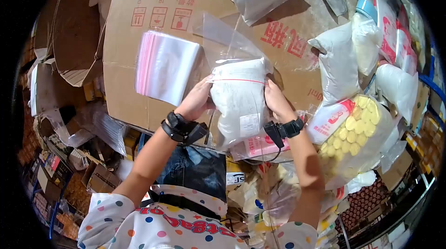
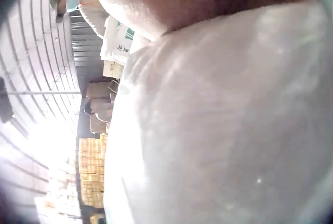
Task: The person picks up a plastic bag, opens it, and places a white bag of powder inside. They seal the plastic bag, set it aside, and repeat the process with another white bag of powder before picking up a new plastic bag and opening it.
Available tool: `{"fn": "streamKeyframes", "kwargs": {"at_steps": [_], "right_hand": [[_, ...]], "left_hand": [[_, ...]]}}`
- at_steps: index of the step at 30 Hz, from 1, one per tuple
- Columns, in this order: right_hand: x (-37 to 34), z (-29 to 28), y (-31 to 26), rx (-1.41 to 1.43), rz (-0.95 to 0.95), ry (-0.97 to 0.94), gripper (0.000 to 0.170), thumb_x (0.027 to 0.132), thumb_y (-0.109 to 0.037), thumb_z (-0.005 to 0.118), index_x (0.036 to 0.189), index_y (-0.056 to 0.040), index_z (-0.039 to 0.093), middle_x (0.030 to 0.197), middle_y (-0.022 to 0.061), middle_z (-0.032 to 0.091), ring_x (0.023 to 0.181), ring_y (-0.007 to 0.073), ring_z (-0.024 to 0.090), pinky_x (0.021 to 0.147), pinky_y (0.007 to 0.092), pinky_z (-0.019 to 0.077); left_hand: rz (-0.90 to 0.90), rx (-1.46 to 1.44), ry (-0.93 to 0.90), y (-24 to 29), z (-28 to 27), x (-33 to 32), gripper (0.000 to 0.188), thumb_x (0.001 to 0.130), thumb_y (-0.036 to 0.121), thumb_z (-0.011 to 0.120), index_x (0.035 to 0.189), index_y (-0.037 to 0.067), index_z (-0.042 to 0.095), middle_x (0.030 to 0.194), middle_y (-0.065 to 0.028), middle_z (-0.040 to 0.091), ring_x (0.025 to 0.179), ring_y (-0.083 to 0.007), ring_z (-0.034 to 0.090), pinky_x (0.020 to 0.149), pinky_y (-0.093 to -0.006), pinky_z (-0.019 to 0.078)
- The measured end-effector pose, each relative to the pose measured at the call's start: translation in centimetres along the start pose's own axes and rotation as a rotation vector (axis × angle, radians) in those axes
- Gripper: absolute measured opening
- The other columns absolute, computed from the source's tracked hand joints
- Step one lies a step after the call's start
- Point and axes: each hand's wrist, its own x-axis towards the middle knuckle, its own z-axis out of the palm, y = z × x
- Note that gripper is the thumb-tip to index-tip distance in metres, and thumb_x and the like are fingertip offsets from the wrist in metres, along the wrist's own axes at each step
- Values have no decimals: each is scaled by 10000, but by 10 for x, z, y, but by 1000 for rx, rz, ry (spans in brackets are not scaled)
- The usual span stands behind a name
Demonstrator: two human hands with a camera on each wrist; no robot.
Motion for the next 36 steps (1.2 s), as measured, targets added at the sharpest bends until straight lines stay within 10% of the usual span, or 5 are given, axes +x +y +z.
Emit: {"fn": "streamKeyframes", "kwargs": {"at_steps": [18, 22, 29, 33, 36], "right_hand": [[-128, 185, 89, 539, 369, -125, 336, 1051, -173, 398, 1270, 25, 557, 1221, 71, 610, 1097, 134, 532, 960, 270, 413], [-142, 218, 96, 873, 431, -94, 330, 1028, -215, 457, 1213, 18, 598, 1116, 61, 667, 968, 155, 611, 860, 281, 472], [-152, 264, 132, -175, -82, -139, 264, 936, -110, 568, 1115, 82, 603, 1025, 124, 708, 943, 129, 597, 870, 318, 482], [-160, 292, 141, -525, -175, -130, 223, 865, 17, 492, 1046, 77, 609, 982, 318, 632, 949, 470, 609, 788, 445, 511], [-169, 319, 126, -658, -247, 114, 165, 819, -4, 545, 952, 28, 636, 820, 265, 637, 822, 463, 611, 685, 481, 509]], "left_hand": [[332, 460, 157, -83, -147, -124, 282, 997, 108, 515, 1253, 16, 589, 1092, -22, 651, 963, -100, 620, 844, -252, 508], [-55, 24, -4, -68, -172, -147, 248, 1012, 138, 517, 1229, 30, 569, 1058, -15, 639, 935, -82, 606, 815, -231, 505], [-59, 167, -124, -69, -243, -171, 298, 969, 85, 583, 1260, 19, 575, 1120, -36, 658, 955, -109, 642, 826, -275, 539], [149, 809, -20, -55, -267, -203, 101, 902, 51, 597, 928, -34, 645, 718, -130, 635, 680, -85, 562, 638, -276, 483], [291, 1197, -29, -32, -279, -229, 63, 768, 10, 611, 772, -39, 572, 744, -233, 572, 654, -379, 586, 593, -382, 474]]}}
